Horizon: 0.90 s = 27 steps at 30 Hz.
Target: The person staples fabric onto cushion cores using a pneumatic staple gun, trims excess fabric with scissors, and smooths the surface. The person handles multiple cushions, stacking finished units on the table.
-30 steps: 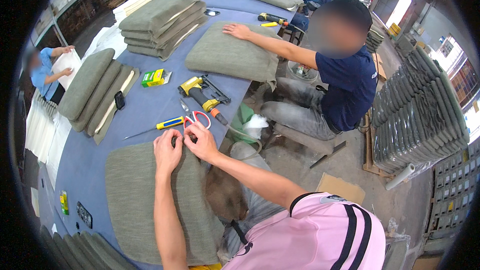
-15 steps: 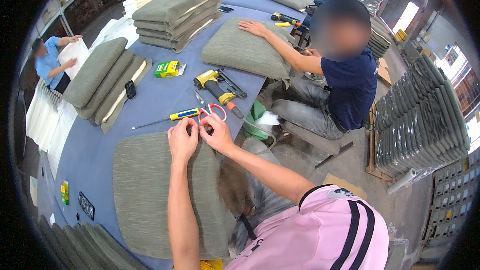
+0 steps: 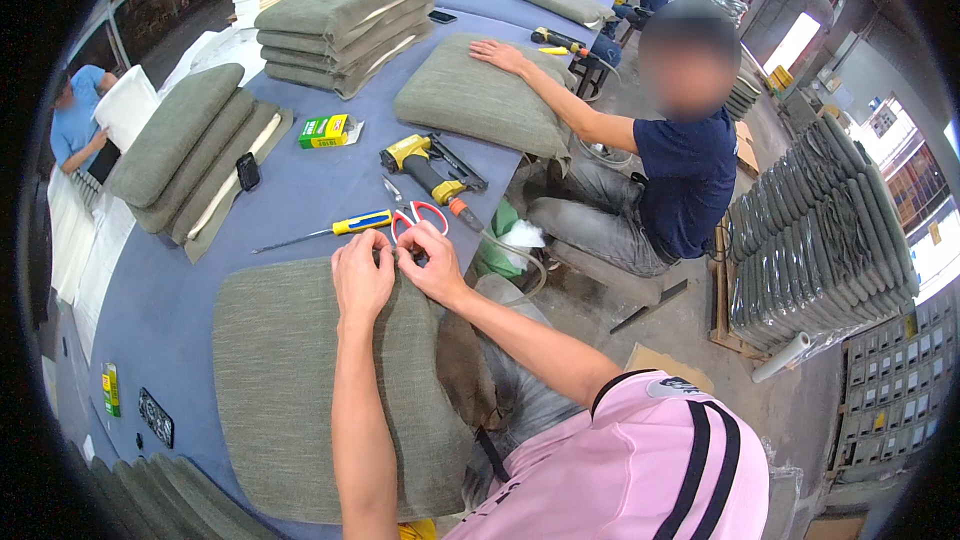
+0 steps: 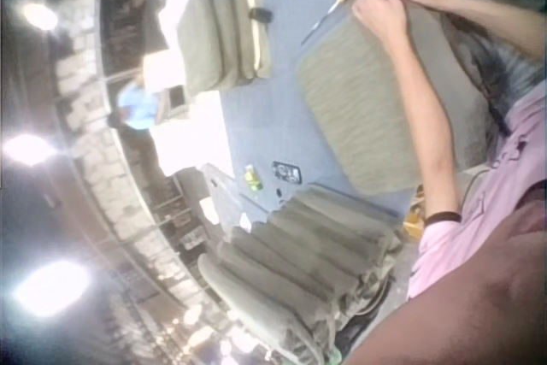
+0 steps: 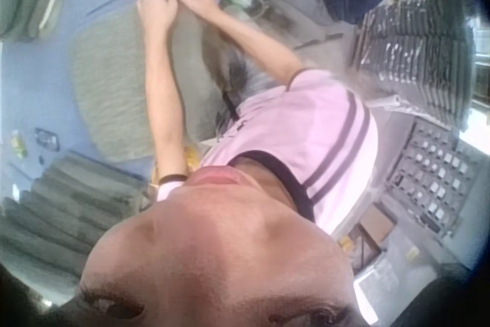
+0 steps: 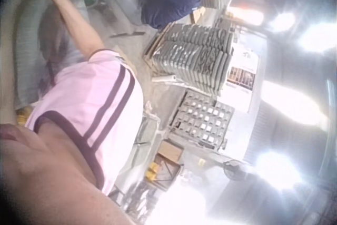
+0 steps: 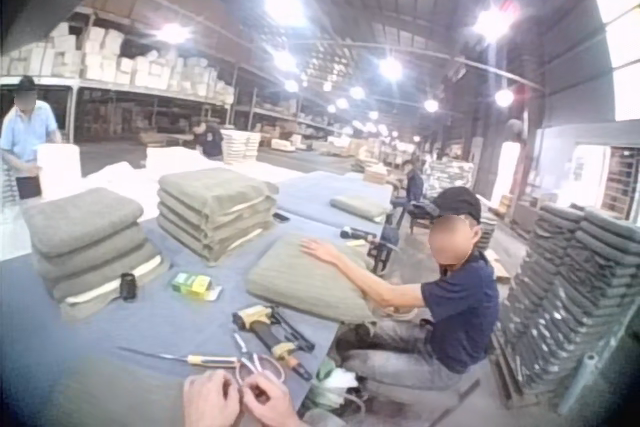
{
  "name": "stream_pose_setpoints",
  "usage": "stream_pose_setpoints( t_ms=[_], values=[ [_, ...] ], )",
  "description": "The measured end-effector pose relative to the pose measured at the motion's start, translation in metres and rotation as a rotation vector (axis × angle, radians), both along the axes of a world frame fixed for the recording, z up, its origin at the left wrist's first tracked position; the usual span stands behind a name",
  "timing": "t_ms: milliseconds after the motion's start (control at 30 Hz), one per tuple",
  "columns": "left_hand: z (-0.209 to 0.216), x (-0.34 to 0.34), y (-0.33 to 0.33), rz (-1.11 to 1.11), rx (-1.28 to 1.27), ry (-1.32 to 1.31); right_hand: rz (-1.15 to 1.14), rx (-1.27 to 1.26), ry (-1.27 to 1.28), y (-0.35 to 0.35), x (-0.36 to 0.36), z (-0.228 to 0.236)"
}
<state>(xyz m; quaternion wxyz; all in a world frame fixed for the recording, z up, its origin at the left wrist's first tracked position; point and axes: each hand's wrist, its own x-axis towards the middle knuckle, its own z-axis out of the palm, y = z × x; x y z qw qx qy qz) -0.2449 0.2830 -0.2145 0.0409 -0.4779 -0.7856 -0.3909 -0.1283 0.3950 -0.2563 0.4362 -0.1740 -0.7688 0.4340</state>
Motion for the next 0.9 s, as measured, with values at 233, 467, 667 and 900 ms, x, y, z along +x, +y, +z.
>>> stream_pose_setpoints(
  t_ms=[233, 467, 667, 900],
  values=[
    [-0.0004, 0.0008, -0.0009, -0.008, -0.036, 0.016, -0.036, -0.022, -0.034, 0.0013, -0.0034, -0.0033],
    [0.0013, 0.0016, -0.0008, -0.025, -0.027, 0.017, -0.048, -0.034, -0.042, 0.0022, -0.0052, -0.0053],
    [0.0017, 0.0002, -0.0021, -0.042, -0.02, -0.018, -0.046, -0.013, -0.033, 0.0002, -0.0039, -0.002],
    [0.0022, -0.0003, -0.0038, -0.064, -0.001, -0.033, -0.038, -0.029, -0.006, -0.001, -0.0037, -0.0023]
  ],
)
